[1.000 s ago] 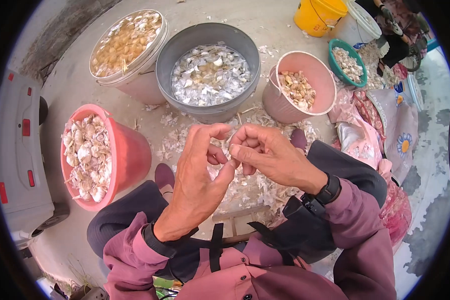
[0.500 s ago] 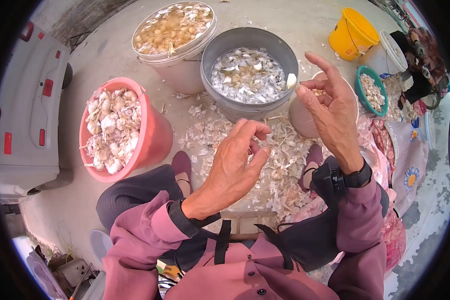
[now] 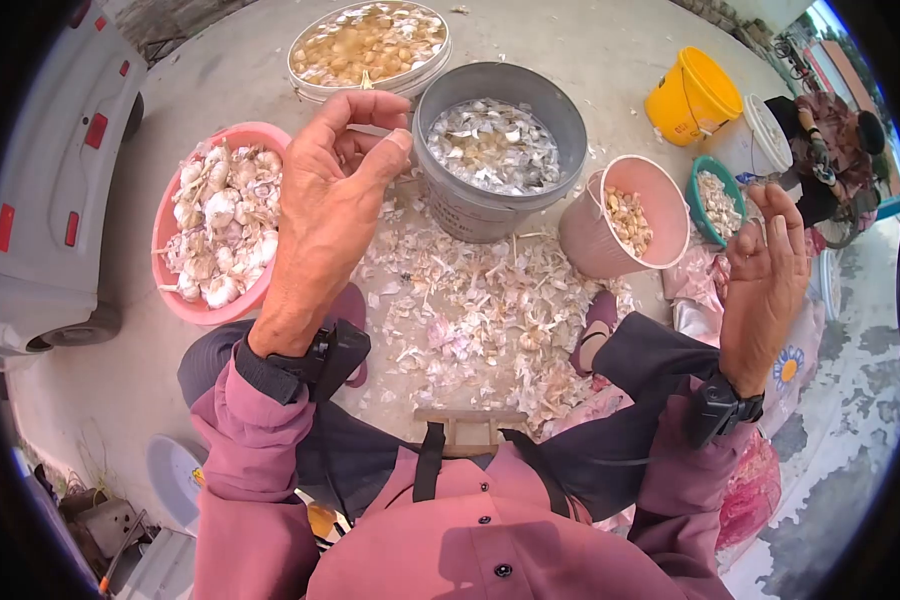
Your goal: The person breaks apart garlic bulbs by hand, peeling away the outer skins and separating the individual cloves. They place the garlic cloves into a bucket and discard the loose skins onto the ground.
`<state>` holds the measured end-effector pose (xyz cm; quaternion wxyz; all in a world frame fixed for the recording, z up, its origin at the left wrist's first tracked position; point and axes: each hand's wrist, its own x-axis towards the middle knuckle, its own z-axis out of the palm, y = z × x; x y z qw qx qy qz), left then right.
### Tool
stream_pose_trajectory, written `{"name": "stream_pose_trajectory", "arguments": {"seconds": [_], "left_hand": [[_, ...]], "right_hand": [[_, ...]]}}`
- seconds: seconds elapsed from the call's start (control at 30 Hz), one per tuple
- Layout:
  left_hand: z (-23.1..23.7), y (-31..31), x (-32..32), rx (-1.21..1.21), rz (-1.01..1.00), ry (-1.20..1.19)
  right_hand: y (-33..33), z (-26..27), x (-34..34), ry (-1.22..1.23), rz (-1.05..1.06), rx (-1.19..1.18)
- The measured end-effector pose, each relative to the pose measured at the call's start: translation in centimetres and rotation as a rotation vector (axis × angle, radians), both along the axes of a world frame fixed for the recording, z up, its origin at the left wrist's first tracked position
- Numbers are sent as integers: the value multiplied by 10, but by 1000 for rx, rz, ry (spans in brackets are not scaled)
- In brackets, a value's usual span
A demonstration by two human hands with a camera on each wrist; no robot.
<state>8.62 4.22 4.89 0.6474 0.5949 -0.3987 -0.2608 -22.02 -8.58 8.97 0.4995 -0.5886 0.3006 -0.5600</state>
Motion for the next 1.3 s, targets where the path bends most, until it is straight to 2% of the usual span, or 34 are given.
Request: {"name": "stream_pose_trajectory", "arguments": {"seconds": [0.07,0.13,0.17,0.2,0.23,0.27,0.33,0.37,0.4,0.43,0.5,0.53,0.63,0.73,0.87,1.1,1.3], "left_hand": [[16,16,9,-8,11,-10],[33,45,11,-57,69,-87],[43,63,13,-59,70,-115],[51,81,17,-62,73,-145],[55,97,20,-42,118,-205],[57,114,23,-17,164,-265],[53,139,27,28,198,-279],[47,149,27,104,228,-310],[39,162,26,190,259,-339],[27,169,26,296,262,-539],[-2,175,17,348,278,-819],[-12,177,12,375,282,-982],[-23,175,12,285,313,-1043],[-29,179,17,303,317,-1070],[-35,186,21,243,335,-1179],[-40,201,27,155,405,-1137],[-39,212,25,181,412,-1101]], "right_hand": [[23,12,-15,50,23,-11],[37,21,-41,260,-127,-66],[42,22,-59,390,-148,-81],[48,22,-73,394,-146,-79],[53,21,-85,540,-166,-64],[57,18,-99,688,-185,-46],[53,-1,-137,849,-89,79],[63,-9,-140,933,-116,136],[67,-22,-148,994,-66,90],[74,-37,-149,1026,-117,5],[82,-69,-147,998,-277,-134],[81,-75,-144,1003,-257,-138],[80,-82,-136,941,-418,-156],[76,-85,-134,855,-406,-153],[80,-87,-139,880,-420,-194],[107,-65,-134,884,-511,-259],[141,-32,-114,865,-495,-276]]}}
